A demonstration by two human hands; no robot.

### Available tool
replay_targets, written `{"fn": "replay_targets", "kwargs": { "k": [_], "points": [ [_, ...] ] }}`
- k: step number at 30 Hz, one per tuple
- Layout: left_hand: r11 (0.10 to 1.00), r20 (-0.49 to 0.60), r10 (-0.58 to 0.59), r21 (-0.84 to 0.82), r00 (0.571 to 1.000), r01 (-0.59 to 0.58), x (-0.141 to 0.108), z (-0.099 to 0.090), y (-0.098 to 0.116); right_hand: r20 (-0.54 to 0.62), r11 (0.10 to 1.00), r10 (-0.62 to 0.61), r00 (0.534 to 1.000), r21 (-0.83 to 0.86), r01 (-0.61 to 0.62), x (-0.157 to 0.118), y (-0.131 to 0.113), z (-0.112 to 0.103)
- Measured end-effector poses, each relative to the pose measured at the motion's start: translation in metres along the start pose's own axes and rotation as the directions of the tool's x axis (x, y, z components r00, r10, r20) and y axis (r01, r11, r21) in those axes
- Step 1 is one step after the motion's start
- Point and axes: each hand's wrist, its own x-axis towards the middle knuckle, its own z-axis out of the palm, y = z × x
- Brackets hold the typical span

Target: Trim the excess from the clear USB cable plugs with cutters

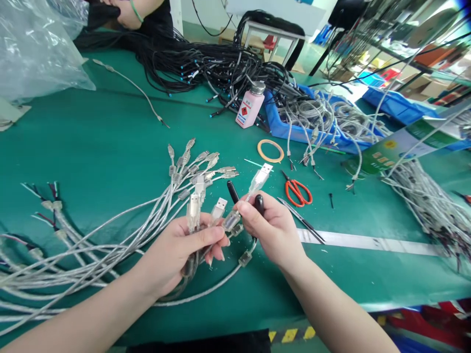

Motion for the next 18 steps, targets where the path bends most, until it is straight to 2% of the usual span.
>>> {"fn": "replay_targets", "kwargs": {
  "k": [4,7,10,14,18],
  "points": [
    [0.999,-0.102,0.021,-0.021,0.995,-0.024,0.001,0.001,0.000,0.091,0.999,0.046,0.995,0.009,-0.047,-0.004,-0.006,0.001],
    [0.998,-0.157,0.058,-0.012,0.986,-0.060,0.002,0.002,-0.001,0.197,0.998,0.053,0.979,-0.053,-0.043,-0.011,-0.010,0.002],
    [0.994,-0.154,0.109,0.020,0.982,-0.108,0.002,0.002,-0.003,0.307,0.988,0.020,0.952,-0.151,0.028,-0.017,-0.012,0.005],
    [0.991,-0.144,0.129,0.059,0.981,-0.121,0.000,0.002,-0.005,0.398,0.988,0.024,0.917,-0.148,0.039,-0.018,-0.013,0.007],
    [0.983,-0.096,0.156,0.111,0.983,-0.145,-0.001,0.001,-0.004,0.399,0.985,-0.019,0.917,-0.149,0.085,-0.018,-0.015,0.009]
  ]
}}
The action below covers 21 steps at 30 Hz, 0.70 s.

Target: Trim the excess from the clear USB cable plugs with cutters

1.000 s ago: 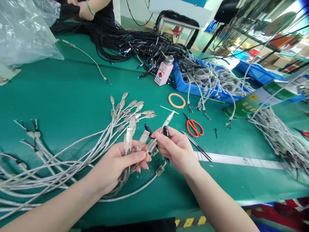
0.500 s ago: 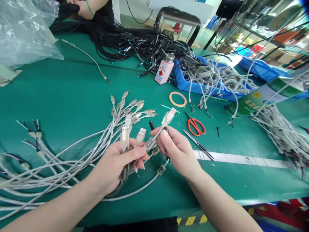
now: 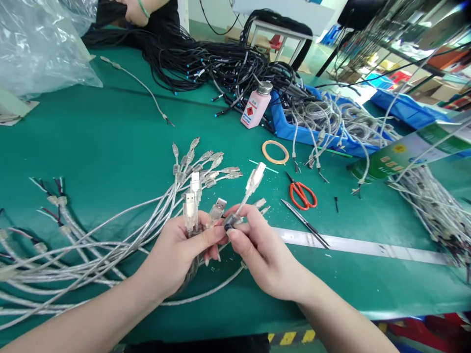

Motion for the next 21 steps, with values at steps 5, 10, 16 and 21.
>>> {"fn": "replay_targets", "kwargs": {
  "k": [5,10,16,21],
  "points": [
    [0.999,0.026,-0.032,0.034,0.999,0.031,-0.0008,0.0002,0.0026,-0.180,0.985,-0.062,0.982,-0.172,0.030,0.0003,0.0036,-0.0027],
    [0.998,0.001,-0.068,0.013,0.998,0.068,0.0007,0.0004,0.0022,-0.135,0.998,0.022,0.991,-0.056,-0.029,-0.0004,0.0054,-0.0059],
    [0.994,0.012,-0.016,0.113,1.000,0.015,-0.0010,-0.0002,0.0000,-0.114,0.996,-0.016,0.993,-0.087,0.006,0.0009,0.0029,-0.0002],
    [0.996,0.104,-0.078,0.057,0.991,0.073,-0.0032,-0.0002,0.0052,-0.227,0.998,0.030,0.973,0.057,-0.018,0.0060,0.0077,-0.0074]
  ]
}}
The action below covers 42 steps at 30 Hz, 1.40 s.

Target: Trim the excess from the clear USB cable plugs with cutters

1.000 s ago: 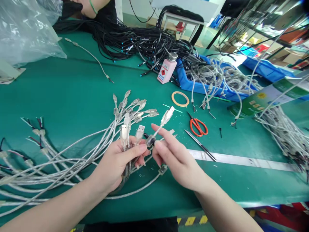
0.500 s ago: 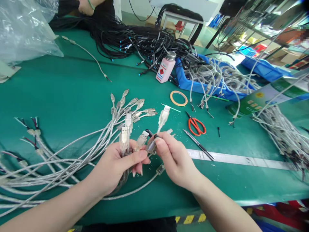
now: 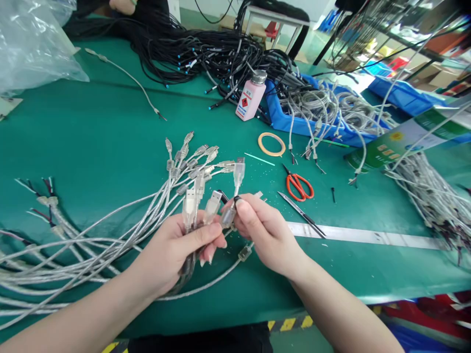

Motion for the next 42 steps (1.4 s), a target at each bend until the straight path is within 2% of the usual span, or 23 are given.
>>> {"fn": "replay_targets", "kwargs": {
  "k": [2,4,9,14,17,20,24,26,27,29,31,36,39,42],
  "points": [
    [0.998,0.028,-0.022,-0.066,0.999,0.023,0.001,0.000,0.001,0.050,0.962,0.073,0.996,0.261,-0.083,0.003,0.001,-0.002],
    [0.994,0.052,-0.045,-0.099,0.998,0.050,0.002,0.000,0.000,0.040,0.904,0.128,0.991,0.407,-0.133,0.006,0.002,-0.003],
    [0.989,0.011,-0.058,-0.139,0.998,0.059,0.001,0.000,-0.004,-0.094,0.880,0.161,0.983,0.464,-0.099,0.006,0.003,0.000],
    [0.983,0.002,-0.062,-0.173,0.998,0.061,-0.001,0.001,-0.004,-0.142,0.880,0.137,0.980,0.473,-0.054,0.005,0.007,0.003],
    [0.984,-0.022,-0.063,-0.167,0.998,0.059,-0.002,0.003,-0.003,-0.138,0.903,0.130,0.982,0.425,-0.060,0.005,0.006,0.003],
    [0.984,-0.084,-0.066,-0.170,0.994,0.051,-0.001,0.004,-0.002,-0.079,0.948,0.097,0.992,0.310,-0.068,0.002,0.003,0.001],
    [0.988,-0.144,-0.034,-0.157,0.989,0.011,0.002,0.004,-0.004,0.109,0.995,0.047,0.993,0.078,-0.056,-0.006,-0.004,0.000],
    [0.991,-0.143,0.002,-0.129,0.990,-0.020,0.002,0.004,-0.004,0.171,1.000,-0.001,0.985,-0.030,0.007,-0.008,-0.005,0.002],
    [0.993,-0.136,0.011,-0.111,0.991,-0.026,0.002,0.004,-0.004,0.160,0.996,-0.031,0.987,-0.080,0.044,-0.009,-0.004,0.002],
    [0.996,-0.101,0.003,-0.086,0.995,-0.011,0.001,0.003,-0.004,0.066,0.980,-0.084,0.994,-0.173,0.094,-0.007,-0.002,0.003],
    [0.997,-0.060,-0.023,-0.076,0.998,0.019,0.000,0.003,-0.002,-0.024,0.978,-0.101,0.995,-0.185,0.095,-0.005,0.001,0.003],
    [0.988,-0.005,-0.024,-0.151,1.000,0.023,0.000,0.003,0.002,-0.051,0.991,0.002,0.999,0.137,0.005,0.001,0.004,0.001],
    [0.981,0.038,-0.064,-0.181,0.997,0.070,0.000,0.002,0.003,-0.127,0.959,0.093,0.988,0.279,-0.054,0.003,0.006,0.000],
    [0.974,0.064,-0.115,-0.187,0.991,0.125,-0.002,0.001,0.004,-0.130,0.905,0.134,0.982,0.420,-0.068,0.006,0.009,-0.001]
  ]
}}
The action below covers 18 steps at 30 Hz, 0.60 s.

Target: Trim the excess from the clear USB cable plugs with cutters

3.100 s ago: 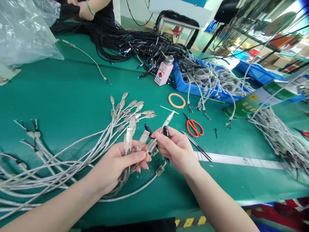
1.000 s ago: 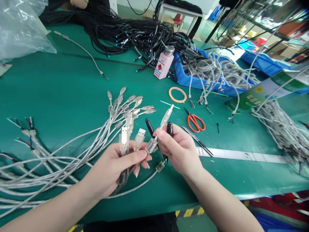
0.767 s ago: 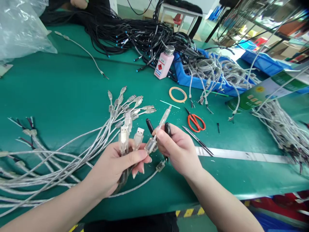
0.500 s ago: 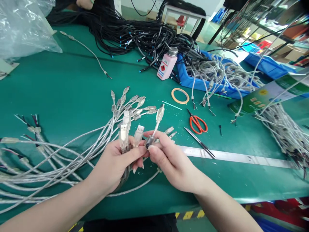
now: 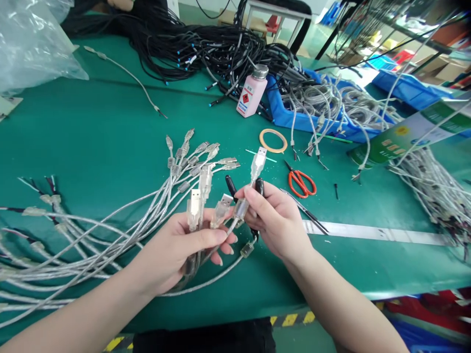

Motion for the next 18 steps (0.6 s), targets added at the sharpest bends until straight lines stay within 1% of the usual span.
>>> {"fn": "replay_targets", "kwargs": {
  "k": [2,7,12,18],
  "points": [
    [1.000,0.009,-0.016,0.004,1.000,0.016,-0.0009,-0.0005,-0.0001,0.003,0.999,0.006,1.000,0.051,-0.006,0.0014,0.0003,0.0000],
    [1.000,0.027,-0.005,0.002,1.000,0.005,-0.0008,-0.0006,-0.0014,-0.018,0.997,0.004,1.000,0.076,-0.003,0.0011,-0.0018,0.0023],
    [1.000,0.025,-0.019,0.011,1.000,0.018,-0.0006,-0.0002,-0.0021,-0.019,0.993,-0.006,1.000,0.117,0.009,-0.0002,-0.0028,0.0040],
    [0.999,0.013,-0.025,0.033,1.000,0.025,-0.0014,-0.0014,-0.0038,0.013,0.996,-0.018,1.000,0.087,0.017,-0.0017,-0.0040,0.0031]
  ]
}}
